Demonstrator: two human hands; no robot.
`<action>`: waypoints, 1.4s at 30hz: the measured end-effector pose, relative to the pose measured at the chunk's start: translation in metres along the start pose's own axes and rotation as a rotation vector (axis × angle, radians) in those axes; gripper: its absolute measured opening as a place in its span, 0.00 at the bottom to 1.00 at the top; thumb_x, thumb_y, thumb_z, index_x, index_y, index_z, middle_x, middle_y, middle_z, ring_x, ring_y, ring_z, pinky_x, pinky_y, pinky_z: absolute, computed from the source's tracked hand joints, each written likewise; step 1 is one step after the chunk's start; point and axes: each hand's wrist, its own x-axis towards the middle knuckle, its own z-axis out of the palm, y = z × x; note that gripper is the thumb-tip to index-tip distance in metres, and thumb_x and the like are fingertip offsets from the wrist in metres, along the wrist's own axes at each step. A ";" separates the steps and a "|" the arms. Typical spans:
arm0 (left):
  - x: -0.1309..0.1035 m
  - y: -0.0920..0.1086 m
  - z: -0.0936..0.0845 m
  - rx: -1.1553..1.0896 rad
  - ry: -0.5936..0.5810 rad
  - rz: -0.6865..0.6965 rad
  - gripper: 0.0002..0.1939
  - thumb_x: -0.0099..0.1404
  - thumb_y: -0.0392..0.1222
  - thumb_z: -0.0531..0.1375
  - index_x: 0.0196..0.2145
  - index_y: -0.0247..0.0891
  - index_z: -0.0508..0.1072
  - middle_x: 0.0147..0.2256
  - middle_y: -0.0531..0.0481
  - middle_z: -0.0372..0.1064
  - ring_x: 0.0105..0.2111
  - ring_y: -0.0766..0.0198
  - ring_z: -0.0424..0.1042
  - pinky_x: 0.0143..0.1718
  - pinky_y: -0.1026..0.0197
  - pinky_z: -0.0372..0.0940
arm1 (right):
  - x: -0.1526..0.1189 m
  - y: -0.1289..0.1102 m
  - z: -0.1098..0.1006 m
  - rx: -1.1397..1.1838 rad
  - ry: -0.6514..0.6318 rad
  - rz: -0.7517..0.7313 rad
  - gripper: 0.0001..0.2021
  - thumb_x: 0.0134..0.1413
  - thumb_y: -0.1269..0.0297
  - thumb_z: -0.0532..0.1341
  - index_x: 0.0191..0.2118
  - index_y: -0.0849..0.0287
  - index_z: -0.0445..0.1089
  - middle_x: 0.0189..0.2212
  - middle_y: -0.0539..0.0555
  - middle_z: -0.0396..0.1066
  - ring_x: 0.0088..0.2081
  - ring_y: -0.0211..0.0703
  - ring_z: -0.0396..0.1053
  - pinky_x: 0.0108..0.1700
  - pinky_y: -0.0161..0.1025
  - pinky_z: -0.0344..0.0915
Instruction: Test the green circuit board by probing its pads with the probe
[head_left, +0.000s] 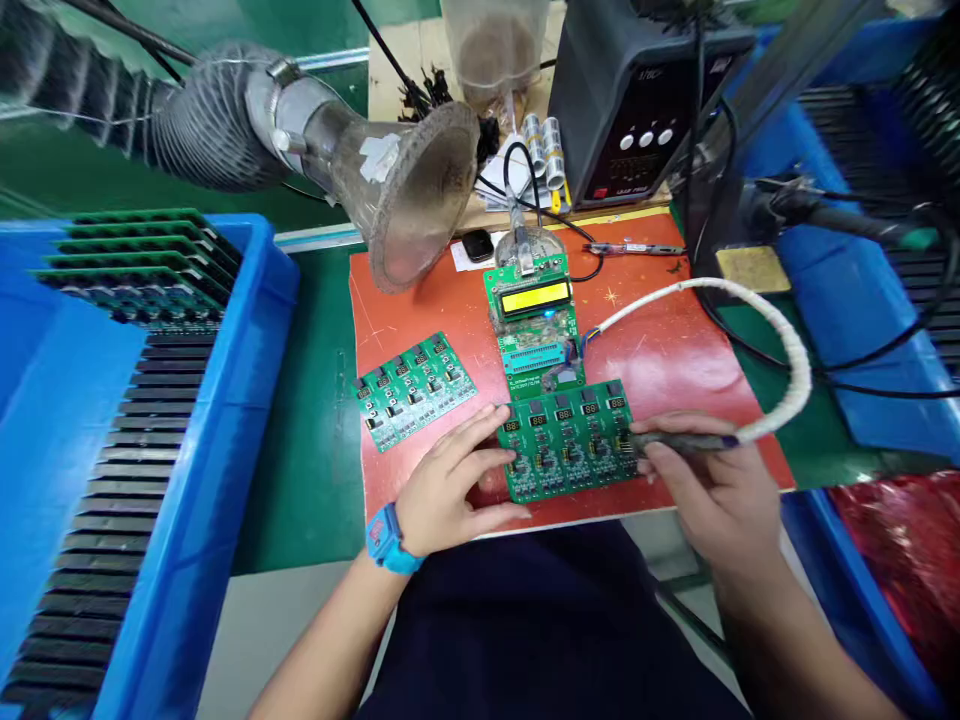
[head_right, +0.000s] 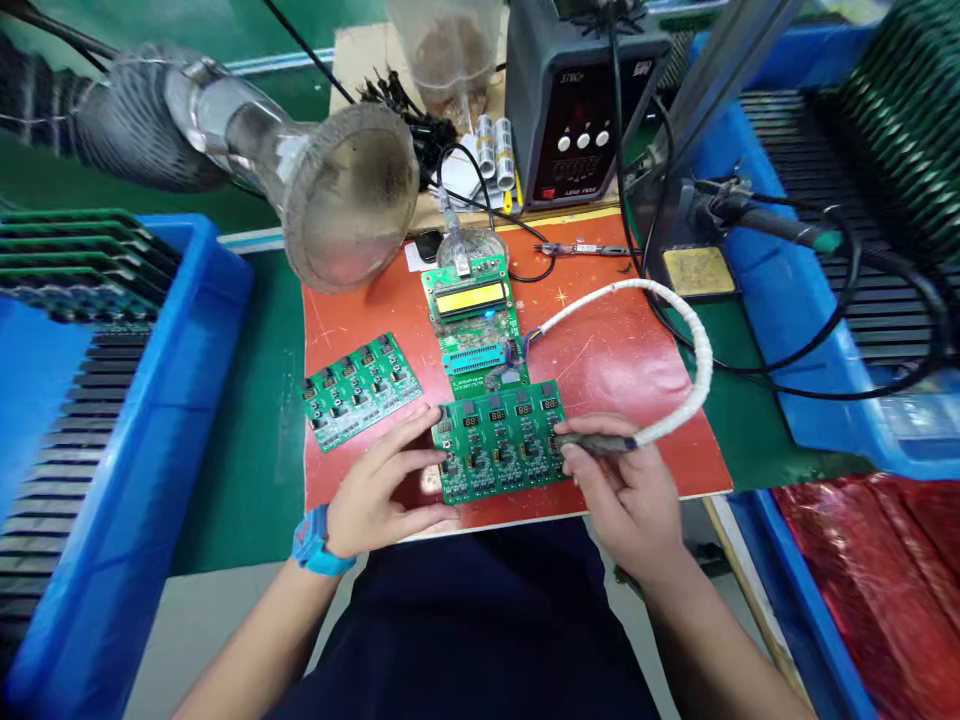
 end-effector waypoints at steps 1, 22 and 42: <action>0.000 0.001 0.000 0.000 0.000 -0.003 0.25 0.62 0.57 0.65 0.48 0.35 0.71 0.60 0.30 0.64 0.63 0.46 0.63 0.59 0.45 0.67 | 0.000 0.001 0.001 -0.014 -0.010 -0.003 0.06 0.63 0.67 0.62 0.45 0.52 0.70 0.40 0.51 0.74 0.29 0.34 0.72 0.33 0.31 0.75; -0.002 0.001 0.002 -0.013 0.020 0.000 0.26 0.62 0.56 0.66 0.49 0.35 0.70 0.60 0.31 0.63 0.63 0.47 0.62 0.59 0.46 0.67 | 0.009 -0.004 0.004 -0.369 -0.135 -0.165 0.07 0.63 0.66 0.60 0.46 0.55 0.69 0.38 0.54 0.74 0.35 0.43 0.75 0.38 0.40 0.74; -0.003 0.001 0.004 -0.043 0.022 -0.010 0.27 0.61 0.57 0.67 0.49 0.36 0.69 0.61 0.32 0.62 0.64 0.48 0.61 0.60 0.46 0.66 | 0.006 0.004 0.004 -0.239 -0.088 -0.104 0.04 0.64 0.64 0.61 0.43 0.54 0.71 0.38 0.53 0.73 0.32 0.41 0.75 0.36 0.39 0.74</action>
